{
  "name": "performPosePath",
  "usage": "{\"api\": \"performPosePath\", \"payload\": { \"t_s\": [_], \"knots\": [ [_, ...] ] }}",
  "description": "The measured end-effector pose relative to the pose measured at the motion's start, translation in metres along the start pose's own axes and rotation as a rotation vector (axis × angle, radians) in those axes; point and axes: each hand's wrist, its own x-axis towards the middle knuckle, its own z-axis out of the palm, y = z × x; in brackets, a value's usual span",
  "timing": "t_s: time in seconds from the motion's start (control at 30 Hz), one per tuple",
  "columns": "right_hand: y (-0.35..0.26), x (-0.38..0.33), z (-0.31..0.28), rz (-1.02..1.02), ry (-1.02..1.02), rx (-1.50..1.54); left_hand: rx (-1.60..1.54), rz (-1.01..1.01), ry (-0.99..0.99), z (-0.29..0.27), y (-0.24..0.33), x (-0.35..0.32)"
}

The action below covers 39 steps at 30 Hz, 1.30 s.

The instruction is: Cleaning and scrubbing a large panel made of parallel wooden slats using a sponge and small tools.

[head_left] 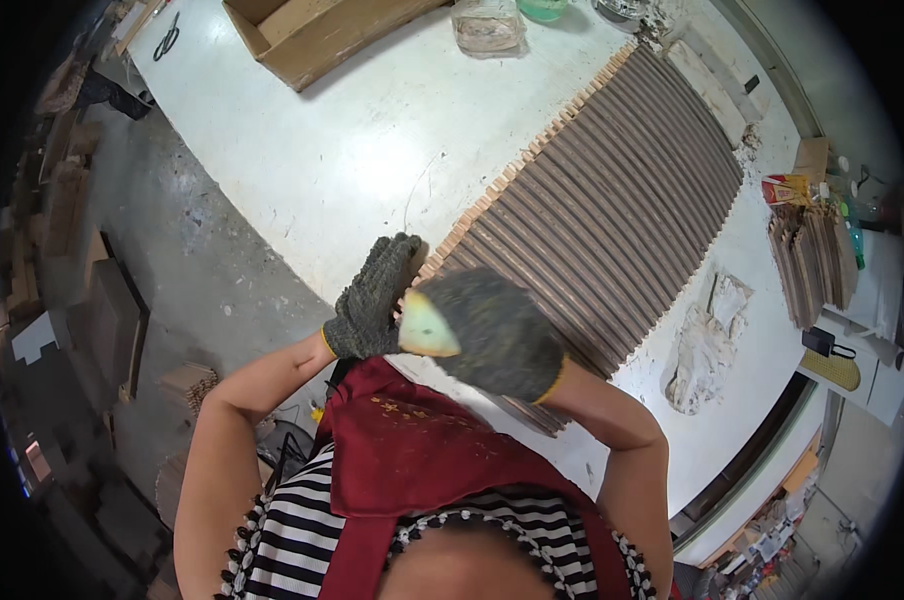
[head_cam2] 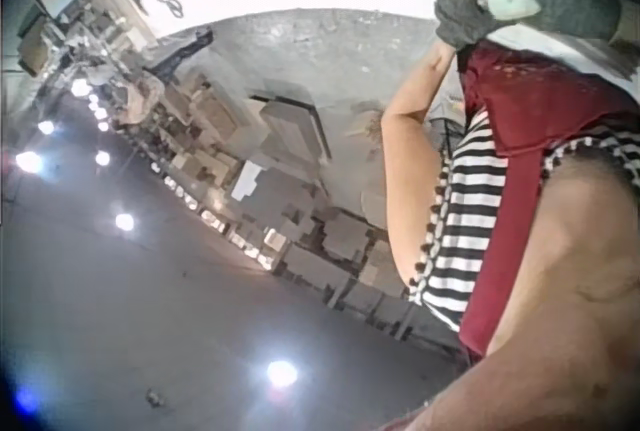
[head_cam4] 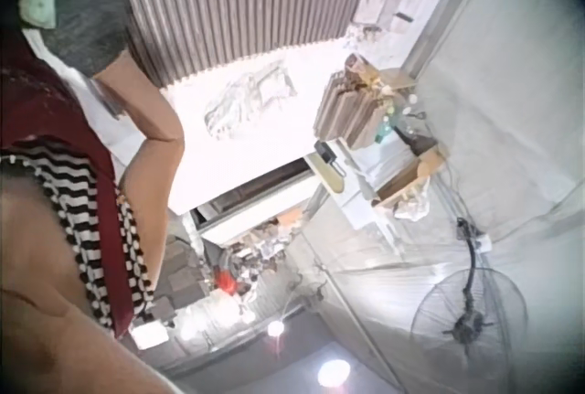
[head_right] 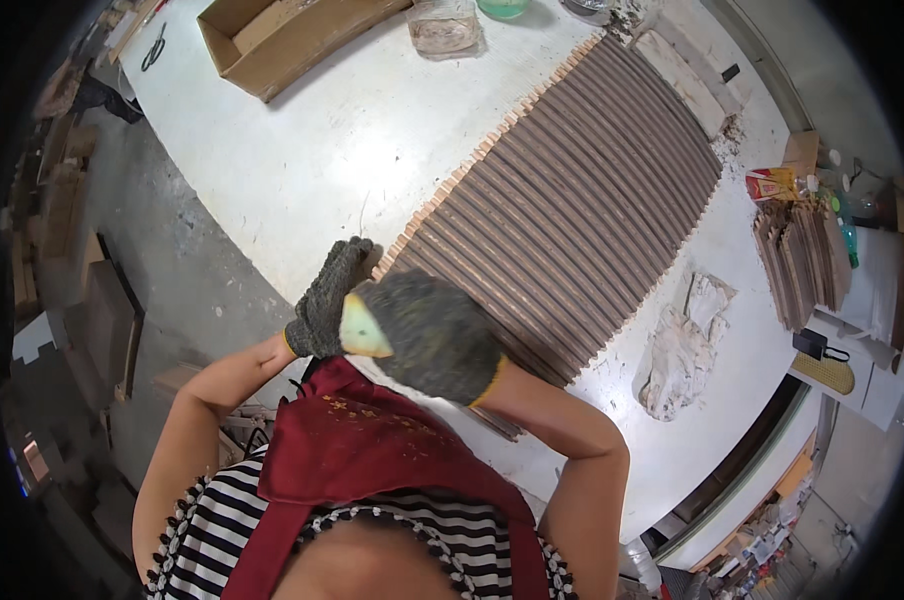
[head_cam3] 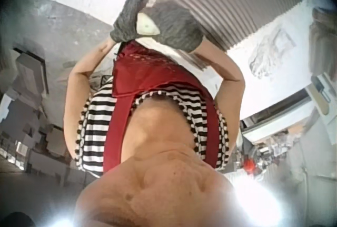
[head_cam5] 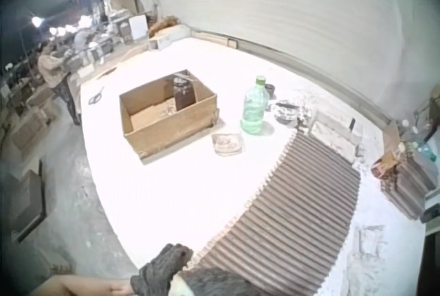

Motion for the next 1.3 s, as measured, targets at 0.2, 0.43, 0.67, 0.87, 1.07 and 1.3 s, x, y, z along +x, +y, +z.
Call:
{"api": "performPosePath", "payload": {
  "t_s": [0.2, 0.43, 0.67, 0.87, 1.07, 1.3],
  "knots": [
    [-0.002, 0.020, -0.003, -0.089, 0.098, -0.127, 0.141, 0.006, -0.012, -0.009, 0.013, 0.003],
    [0.021, 0.049, -0.057, 0.249, 0.017, -0.533, 0.147, 0.082, 0.061, 0.000, 0.001, 0.000],
    [-0.020, 0.024, 0.013, -0.011, -0.237, -0.248, 0.055, 0.035, 0.091, 0.009, -0.008, -0.006],
    [0.025, 0.053, -0.046, 0.056, 0.065, -0.685, 0.054, 0.081, 0.111, 0.007, -0.004, -0.003],
    [-0.023, 0.027, 0.011, -0.044, -0.163, -0.161, 0.048, 0.102, 0.139, 0.002, 0.000, -0.001],
    [0.054, 0.059, -0.051, 0.045, 0.032, -0.440, 0.169, 0.050, 0.012, -0.006, 0.005, -0.003]
  ]
}}
